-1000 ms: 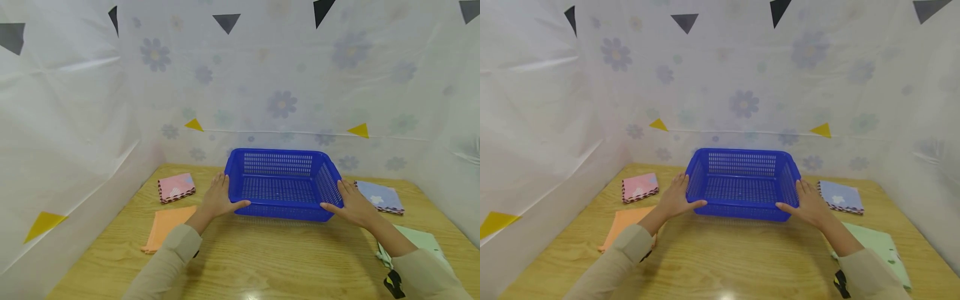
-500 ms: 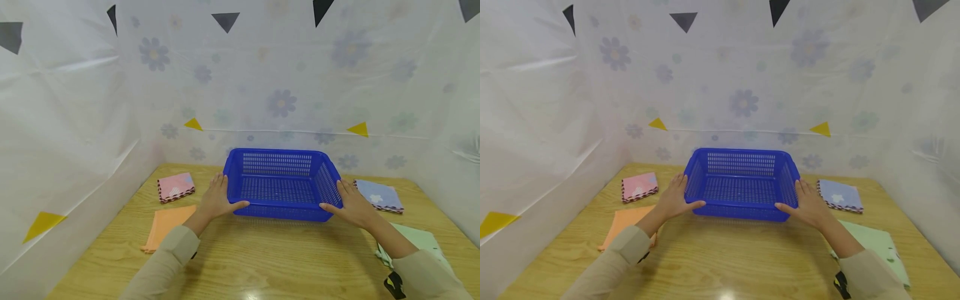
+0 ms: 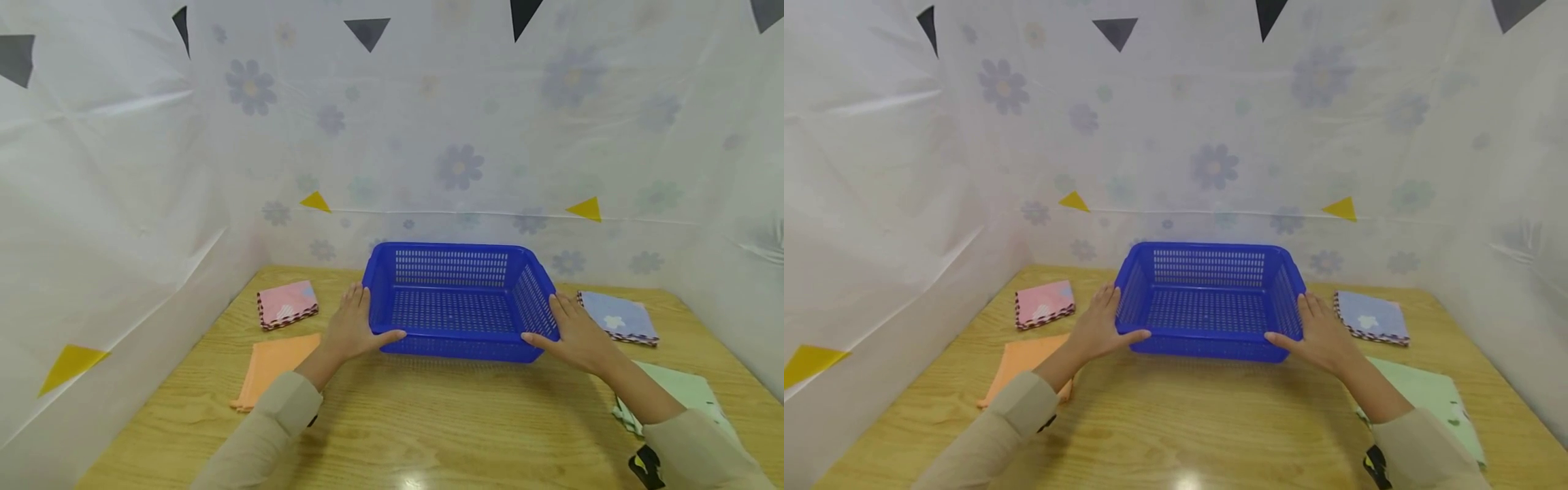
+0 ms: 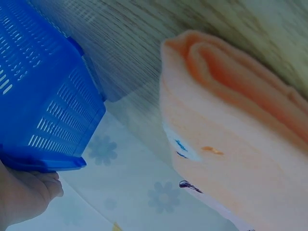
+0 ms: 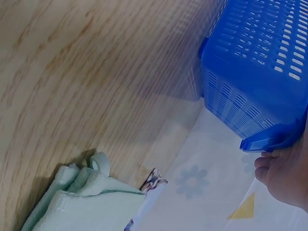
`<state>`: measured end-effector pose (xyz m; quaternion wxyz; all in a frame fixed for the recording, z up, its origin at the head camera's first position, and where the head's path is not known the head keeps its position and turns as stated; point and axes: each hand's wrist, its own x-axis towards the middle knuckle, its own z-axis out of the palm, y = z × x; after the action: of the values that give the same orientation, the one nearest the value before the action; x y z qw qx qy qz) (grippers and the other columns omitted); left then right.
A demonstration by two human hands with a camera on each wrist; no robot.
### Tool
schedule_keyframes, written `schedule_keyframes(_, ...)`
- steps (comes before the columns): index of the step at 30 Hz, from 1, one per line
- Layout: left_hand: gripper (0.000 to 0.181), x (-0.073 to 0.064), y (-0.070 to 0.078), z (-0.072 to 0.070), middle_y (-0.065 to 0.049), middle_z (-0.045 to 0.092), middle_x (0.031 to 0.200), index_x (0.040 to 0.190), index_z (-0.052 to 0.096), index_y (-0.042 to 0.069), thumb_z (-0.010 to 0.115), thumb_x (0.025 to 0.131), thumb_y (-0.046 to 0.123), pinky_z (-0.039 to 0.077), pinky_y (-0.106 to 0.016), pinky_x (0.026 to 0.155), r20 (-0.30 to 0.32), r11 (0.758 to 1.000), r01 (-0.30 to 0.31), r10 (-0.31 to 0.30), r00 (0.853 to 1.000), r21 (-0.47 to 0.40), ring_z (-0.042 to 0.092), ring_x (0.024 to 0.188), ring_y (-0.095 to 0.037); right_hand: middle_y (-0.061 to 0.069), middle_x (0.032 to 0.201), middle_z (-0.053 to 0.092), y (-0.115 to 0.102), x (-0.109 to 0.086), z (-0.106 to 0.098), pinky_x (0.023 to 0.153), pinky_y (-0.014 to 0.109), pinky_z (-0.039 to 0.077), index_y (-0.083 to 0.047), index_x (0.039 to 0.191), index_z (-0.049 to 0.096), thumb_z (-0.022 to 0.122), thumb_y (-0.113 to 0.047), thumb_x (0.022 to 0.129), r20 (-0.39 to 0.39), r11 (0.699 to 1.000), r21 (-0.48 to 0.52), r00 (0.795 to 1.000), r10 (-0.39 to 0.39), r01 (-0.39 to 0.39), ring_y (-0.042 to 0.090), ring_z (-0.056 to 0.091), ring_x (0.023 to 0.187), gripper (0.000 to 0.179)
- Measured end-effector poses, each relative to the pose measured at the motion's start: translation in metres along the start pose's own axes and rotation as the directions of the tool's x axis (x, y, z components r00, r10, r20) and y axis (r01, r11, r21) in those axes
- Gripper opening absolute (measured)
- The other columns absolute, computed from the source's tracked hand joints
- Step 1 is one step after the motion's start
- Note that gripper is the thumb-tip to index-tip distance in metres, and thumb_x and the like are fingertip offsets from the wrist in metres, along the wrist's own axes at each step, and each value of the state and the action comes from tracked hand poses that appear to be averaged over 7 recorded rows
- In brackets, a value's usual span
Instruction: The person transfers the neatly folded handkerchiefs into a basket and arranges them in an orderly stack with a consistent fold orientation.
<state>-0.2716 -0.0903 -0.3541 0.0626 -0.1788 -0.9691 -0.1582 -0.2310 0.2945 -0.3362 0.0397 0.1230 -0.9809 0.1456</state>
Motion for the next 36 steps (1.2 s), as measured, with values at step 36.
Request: schedule_keyframes(36,0.114,-0.016,0.001,-0.004,-0.024,0.013,0.153,0.146,0.014,-0.005,0.047,0.075,0.078,0.013,-0.047,0.117,0.019,0.999,0.019,-0.02,1.0,0.03,0.009,0.143,-0.036,0.039,0.146,0.013,-0.01,-0.013,0.001,0.104,0.068,0.015,0.016,0.142,0.013,0.055,-0.057,0.084,-0.019,1.0,-0.012,1.0,-0.003,0.003,0.054,0.012,0.134,0.102)
